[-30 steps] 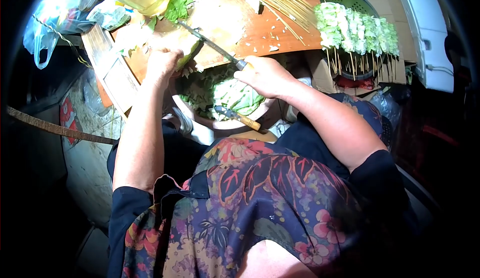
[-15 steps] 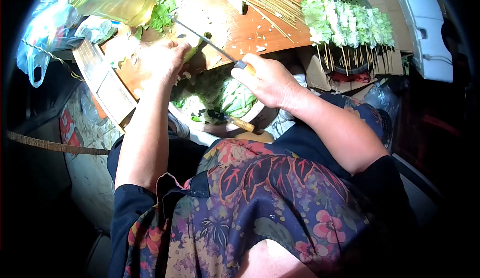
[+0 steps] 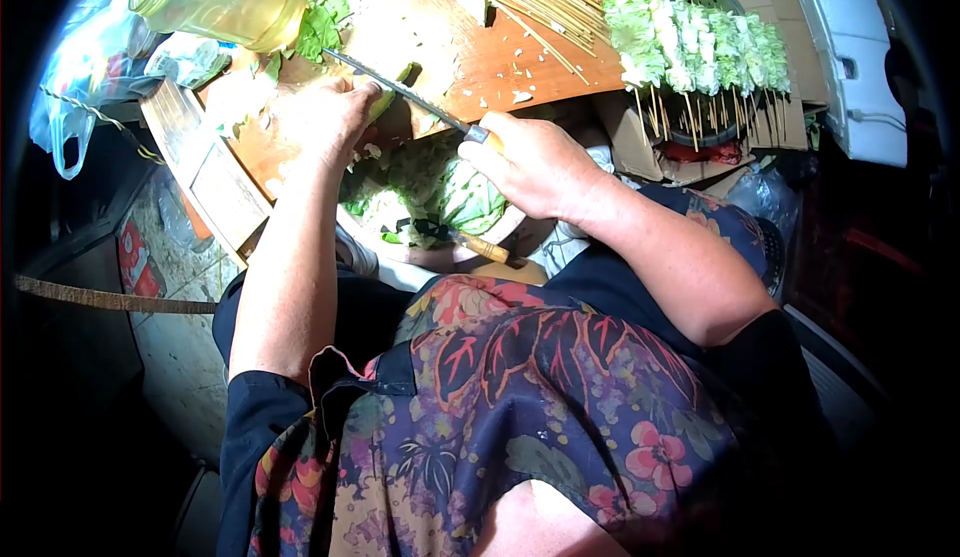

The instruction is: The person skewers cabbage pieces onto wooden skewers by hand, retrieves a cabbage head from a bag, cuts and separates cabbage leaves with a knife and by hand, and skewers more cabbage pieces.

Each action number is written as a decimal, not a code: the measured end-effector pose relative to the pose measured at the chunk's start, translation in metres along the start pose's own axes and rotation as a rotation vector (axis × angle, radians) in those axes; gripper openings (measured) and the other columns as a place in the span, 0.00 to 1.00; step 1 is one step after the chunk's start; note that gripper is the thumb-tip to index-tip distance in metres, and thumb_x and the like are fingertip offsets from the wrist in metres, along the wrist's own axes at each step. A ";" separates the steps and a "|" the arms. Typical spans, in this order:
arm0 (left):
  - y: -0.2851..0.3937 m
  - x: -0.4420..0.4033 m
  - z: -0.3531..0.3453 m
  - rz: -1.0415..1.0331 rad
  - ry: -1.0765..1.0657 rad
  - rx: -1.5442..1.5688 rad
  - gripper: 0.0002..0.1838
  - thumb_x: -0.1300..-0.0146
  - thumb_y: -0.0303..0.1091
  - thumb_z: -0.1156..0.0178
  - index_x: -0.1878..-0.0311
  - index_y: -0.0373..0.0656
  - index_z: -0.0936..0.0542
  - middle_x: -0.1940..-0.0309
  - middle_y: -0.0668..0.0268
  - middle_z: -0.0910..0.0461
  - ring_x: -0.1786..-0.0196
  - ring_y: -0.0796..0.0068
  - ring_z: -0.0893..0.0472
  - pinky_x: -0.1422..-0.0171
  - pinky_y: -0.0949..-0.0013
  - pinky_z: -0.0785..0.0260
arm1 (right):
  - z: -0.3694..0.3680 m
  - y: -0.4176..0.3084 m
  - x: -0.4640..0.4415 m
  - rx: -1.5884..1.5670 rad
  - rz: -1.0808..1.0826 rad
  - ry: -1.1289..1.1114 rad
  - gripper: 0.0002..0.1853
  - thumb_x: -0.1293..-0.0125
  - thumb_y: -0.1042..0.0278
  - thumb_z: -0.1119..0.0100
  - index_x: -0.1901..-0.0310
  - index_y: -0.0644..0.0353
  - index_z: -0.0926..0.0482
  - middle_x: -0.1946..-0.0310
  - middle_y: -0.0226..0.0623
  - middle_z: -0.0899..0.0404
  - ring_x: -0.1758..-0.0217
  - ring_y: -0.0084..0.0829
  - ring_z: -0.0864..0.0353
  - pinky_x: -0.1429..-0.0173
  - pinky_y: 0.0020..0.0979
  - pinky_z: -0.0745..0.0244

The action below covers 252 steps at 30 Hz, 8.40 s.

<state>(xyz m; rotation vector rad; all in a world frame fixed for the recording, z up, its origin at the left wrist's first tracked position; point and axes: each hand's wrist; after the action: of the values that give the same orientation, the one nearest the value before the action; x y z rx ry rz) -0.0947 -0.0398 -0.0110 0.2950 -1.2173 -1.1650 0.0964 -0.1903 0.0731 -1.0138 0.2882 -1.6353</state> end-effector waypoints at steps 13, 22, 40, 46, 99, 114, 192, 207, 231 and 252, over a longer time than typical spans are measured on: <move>0.006 0.015 0.001 -0.037 0.042 -0.052 0.09 0.44 0.33 0.33 0.67 0.39 0.22 0.77 0.68 0.24 0.82 0.80 0.28 0.78 0.74 0.33 | -0.015 0.010 -0.032 -0.021 -0.019 -0.041 0.21 0.33 0.49 0.50 0.59 0.64 0.24 0.68 0.51 0.21 0.62 0.47 0.20 0.55 0.40 0.27; -0.005 0.018 0.006 0.062 0.027 0.119 0.11 0.42 0.31 0.33 0.67 0.40 0.27 0.74 0.67 0.24 0.75 0.78 0.24 0.76 0.74 0.27 | -0.015 0.009 -0.026 -0.166 -0.018 0.016 0.20 0.34 0.50 0.46 0.59 0.63 0.23 0.71 0.44 0.21 0.65 0.37 0.21 0.57 0.35 0.27; -0.023 -0.002 0.010 0.024 -0.035 0.169 0.03 0.41 0.26 0.39 0.66 0.40 0.23 0.73 0.68 0.23 0.74 0.78 0.25 0.70 0.73 0.25 | -0.002 -0.014 0.000 -0.078 0.030 -0.092 0.23 0.34 0.49 0.48 0.57 0.65 0.24 0.67 0.51 0.20 0.60 0.46 0.19 0.53 0.39 0.26; -0.017 0.001 0.009 0.046 -0.010 0.136 0.06 0.45 0.24 0.36 0.68 0.41 0.24 0.74 0.67 0.24 0.74 0.77 0.25 0.72 0.74 0.28 | -0.004 -0.013 -0.014 -0.075 0.089 -0.079 0.22 0.34 0.49 0.48 0.59 0.66 0.23 0.68 0.50 0.20 0.62 0.45 0.20 0.55 0.38 0.27; 0.018 0.062 0.040 -0.131 -0.196 0.601 0.24 0.44 0.24 0.36 0.44 0.32 0.29 0.65 0.61 0.20 0.71 0.74 0.21 0.69 0.75 0.24 | 0.047 0.088 -0.091 0.573 -0.291 0.450 0.11 0.40 0.58 0.38 0.61 0.54 0.18 0.63 0.41 0.17 0.56 0.43 0.18 0.51 0.40 0.23; 0.018 0.058 0.035 -0.132 -0.142 0.620 0.08 0.42 0.25 0.40 0.59 0.35 0.24 0.69 0.63 0.21 0.69 0.75 0.19 0.63 0.75 0.22 | 0.093 0.049 -0.024 0.532 -0.403 0.176 0.19 0.52 0.63 0.47 0.63 0.65 0.15 0.61 0.54 0.17 0.53 0.47 0.17 0.47 0.39 0.24; 0.008 0.017 0.027 0.022 -0.124 0.633 0.09 0.43 0.27 0.38 0.60 0.36 0.24 0.69 0.61 0.21 0.68 0.74 0.19 0.63 0.73 0.19 | 0.018 -0.017 0.002 -0.269 0.122 0.070 0.12 0.40 0.61 0.40 0.70 0.64 0.21 0.79 0.31 0.23 0.75 0.20 0.26 0.66 0.27 0.30; 0.016 0.033 0.046 -0.155 -0.069 0.723 0.15 0.42 0.21 0.39 0.51 0.32 0.25 0.65 0.58 0.19 0.64 0.69 0.16 0.59 0.70 0.18 | 0.010 -0.026 0.007 -0.302 0.176 0.075 0.11 0.39 0.63 0.39 0.70 0.64 0.20 0.81 0.29 0.25 0.77 0.19 0.29 0.70 0.26 0.32; 0.040 0.075 0.011 -0.443 -0.299 0.404 0.21 0.48 0.17 0.51 0.48 0.38 0.26 0.55 0.64 0.23 0.53 0.73 0.22 0.47 0.68 0.26 | 0.009 -0.019 -0.005 -0.463 0.145 0.176 0.10 0.33 0.65 0.43 0.71 0.61 0.23 0.81 0.20 0.30 0.77 0.12 0.34 0.72 0.19 0.37; 0.047 0.015 -0.015 -0.129 -0.041 -0.680 0.23 0.44 0.52 0.36 0.55 0.42 0.21 0.60 0.56 0.16 0.56 0.60 0.17 0.49 0.62 0.26 | 0.033 -0.008 -0.001 -0.552 0.048 0.198 0.12 0.39 0.61 0.42 0.71 0.63 0.20 0.79 0.35 0.21 0.74 0.23 0.24 0.64 0.28 0.27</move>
<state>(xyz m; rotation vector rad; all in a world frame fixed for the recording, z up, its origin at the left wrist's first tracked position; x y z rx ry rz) -0.0585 -0.0373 0.0252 -0.1672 -0.7797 -1.6267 0.1157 -0.1764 0.0974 -1.2372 0.9279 -1.6502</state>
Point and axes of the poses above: each hand's wrist, its own x-axis away from the middle knuckle, its own z-axis out of the back of the hand, y = z × x
